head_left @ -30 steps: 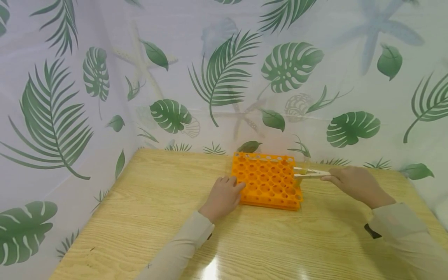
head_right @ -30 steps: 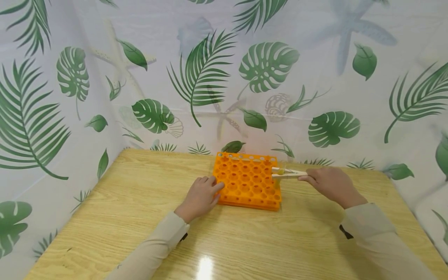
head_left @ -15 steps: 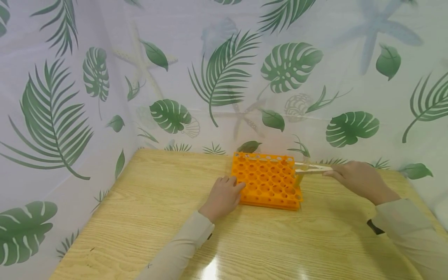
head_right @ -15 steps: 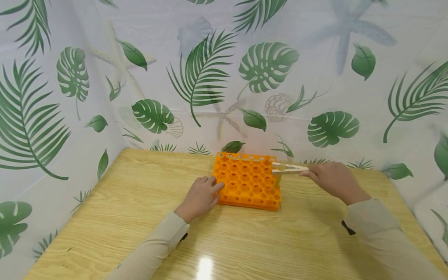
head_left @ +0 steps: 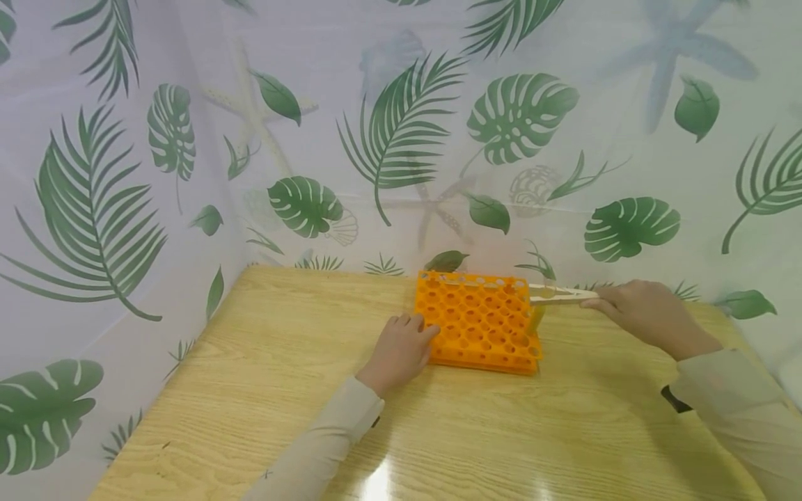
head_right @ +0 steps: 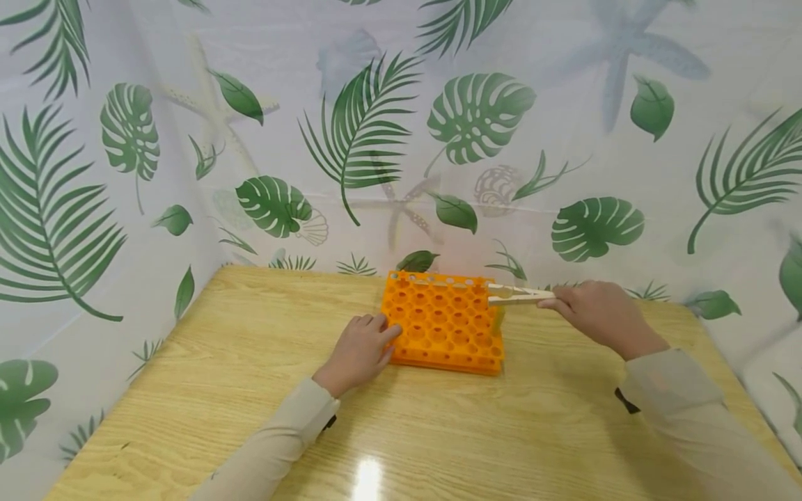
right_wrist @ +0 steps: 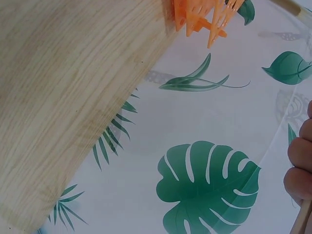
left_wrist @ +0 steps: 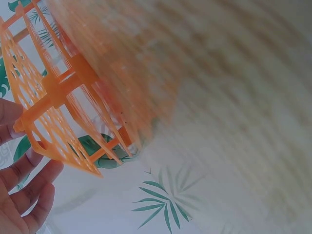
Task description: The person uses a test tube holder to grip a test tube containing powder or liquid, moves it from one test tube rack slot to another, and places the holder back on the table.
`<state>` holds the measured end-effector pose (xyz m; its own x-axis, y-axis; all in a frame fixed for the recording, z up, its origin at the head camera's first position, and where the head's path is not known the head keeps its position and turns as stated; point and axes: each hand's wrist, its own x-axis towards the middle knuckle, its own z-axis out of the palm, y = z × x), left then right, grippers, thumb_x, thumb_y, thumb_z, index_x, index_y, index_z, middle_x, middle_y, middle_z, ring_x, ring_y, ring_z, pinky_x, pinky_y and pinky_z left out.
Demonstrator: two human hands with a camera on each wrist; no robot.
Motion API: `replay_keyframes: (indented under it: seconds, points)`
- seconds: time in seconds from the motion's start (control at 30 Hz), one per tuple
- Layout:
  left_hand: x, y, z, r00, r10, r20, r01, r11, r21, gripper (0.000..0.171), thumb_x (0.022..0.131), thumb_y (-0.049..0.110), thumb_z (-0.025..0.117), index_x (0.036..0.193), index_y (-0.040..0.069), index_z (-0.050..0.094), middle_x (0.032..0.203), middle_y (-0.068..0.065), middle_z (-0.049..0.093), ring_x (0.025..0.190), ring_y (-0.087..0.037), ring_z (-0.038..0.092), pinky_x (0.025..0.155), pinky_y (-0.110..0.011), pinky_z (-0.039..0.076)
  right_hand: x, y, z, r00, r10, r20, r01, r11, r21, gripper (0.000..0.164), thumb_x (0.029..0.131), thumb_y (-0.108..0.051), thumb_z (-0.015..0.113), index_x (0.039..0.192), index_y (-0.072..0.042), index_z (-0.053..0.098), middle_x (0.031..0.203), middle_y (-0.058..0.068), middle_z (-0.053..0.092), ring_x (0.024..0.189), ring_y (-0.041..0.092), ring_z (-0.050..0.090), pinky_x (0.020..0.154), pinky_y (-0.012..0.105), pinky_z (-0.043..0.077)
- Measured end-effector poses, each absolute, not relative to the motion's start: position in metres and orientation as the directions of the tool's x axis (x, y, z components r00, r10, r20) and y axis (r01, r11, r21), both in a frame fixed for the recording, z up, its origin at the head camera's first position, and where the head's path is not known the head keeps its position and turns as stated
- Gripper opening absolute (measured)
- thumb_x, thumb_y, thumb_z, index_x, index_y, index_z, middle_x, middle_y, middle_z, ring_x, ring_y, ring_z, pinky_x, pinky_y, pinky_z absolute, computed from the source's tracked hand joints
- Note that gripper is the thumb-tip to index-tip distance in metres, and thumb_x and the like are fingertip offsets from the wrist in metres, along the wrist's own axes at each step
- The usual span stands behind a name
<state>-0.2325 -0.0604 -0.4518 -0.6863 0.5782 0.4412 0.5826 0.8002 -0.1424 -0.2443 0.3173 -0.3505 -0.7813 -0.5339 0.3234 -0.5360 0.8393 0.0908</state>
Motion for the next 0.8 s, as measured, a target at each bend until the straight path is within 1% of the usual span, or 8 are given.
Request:
replay_keyframes:
  seconds: [0.17,0.23,0.4,0.53,0.63,0.8]
  points:
    - [-0.234,-0.06,-0.4524,-0.679,0.583,0.445,0.582,0.798,-0.157,0.016,0.087,0.024,0.062,0.102,0.022,0.058,0.08,0.002,0.05,0.067,-0.014,0.044,0.064,-0.026,0.037,-0.2452,0.3175,-0.3501,-0.744,-0.559,0.367,-0.556,0.822,0.124,0.025,0.086,-0.028,0.064,0.07,-0.018,0.049,0.048,-0.01,0.027,0.044,0.004,0.024,0.047,0.025,0.028]
    - [-0.2345,-0.0599,-0.4528,-0.678,0.585,0.445,0.579,0.798,-0.166,0.015,0.087,0.024,0.061,0.102,0.021,0.058,0.079,0.002,0.05,0.066,-0.013,0.044,0.063,-0.026,0.036,-0.2457,0.3179,-0.3495,-0.728,-0.571,0.379,-0.566,0.813,0.137,0.026,0.086,-0.029,0.064,0.07,-0.018,0.048,0.048,-0.01,0.026,0.043,0.004,0.023,0.047,0.024,0.027]
    - [-0.2343,-0.0596,-0.4524,-0.683,0.585,0.438,0.579,0.799,-0.164,0.015,0.088,0.024,0.06,0.103,0.022,0.058,0.08,0.002,0.051,0.067,-0.014,0.045,0.063,-0.026,0.037,-0.246,0.3184,-0.3462,-0.716,-0.582,0.386,-0.579,0.804,0.137,0.026,0.088,-0.035,0.062,0.071,-0.018,0.049,0.049,-0.011,0.027,0.044,0.003,0.024,0.047,0.025,0.028]
    - [-0.2337,-0.0595,-0.4514,-0.685,0.583,0.436,0.58,0.799,-0.159,0.017,0.087,0.024,0.062,0.103,0.022,0.059,0.08,0.002,0.051,0.068,-0.014,0.045,0.064,-0.026,0.037,-0.2468,0.3189,-0.3452,-0.707,-0.586,0.396,-0.582,0.8,0.146,0.03,0.087,-0.036,0.062,0.069,-0.019,0.045,0.05,-0.011,0.024,0.045,0.003,0.021,0.047,0.023,0.025]
    - [-0.2334,-0.0594,-0.4507,-0.686,0.584,0.434,0.577,0.8,-0.163,0.017,0.087,0.024,0.061,0.104,0.022,0.059,0.08,0.002,0.051,0.067,-0.014,0.045,0.063,-0.026,0.036,-0.2471,0.3196,-0.3454,-0.714,-0.58,0.393,-0.575,0.805,0.144,0.031,0.087,-0.035,0.062,0.068,-0.019,0.043,0.05,-0.011,0.023,0.045,0.002,0.02,0.047,0.023,0.024]
    - [-0.233,-0.0593,-0.45,-0.689,0.583,0.431,0.575,0.801,-0.165,0.017,0.088,0.024,0.06,0.105,0.022,0.059,0.08,0.002,0.052,0.067,-0.014,0.046,0.064,-0.026,0.036,-0.2467,0.3197,-0.3448,-0.739,-0.559,0.376,-0.556,0.821,0.128,0.03,0.087,-0.031,0.063,0.067,-0.019,0.043,0.049,-0.01,0.024,0.044,0.003,0.021,0.048,0.024,0.025]
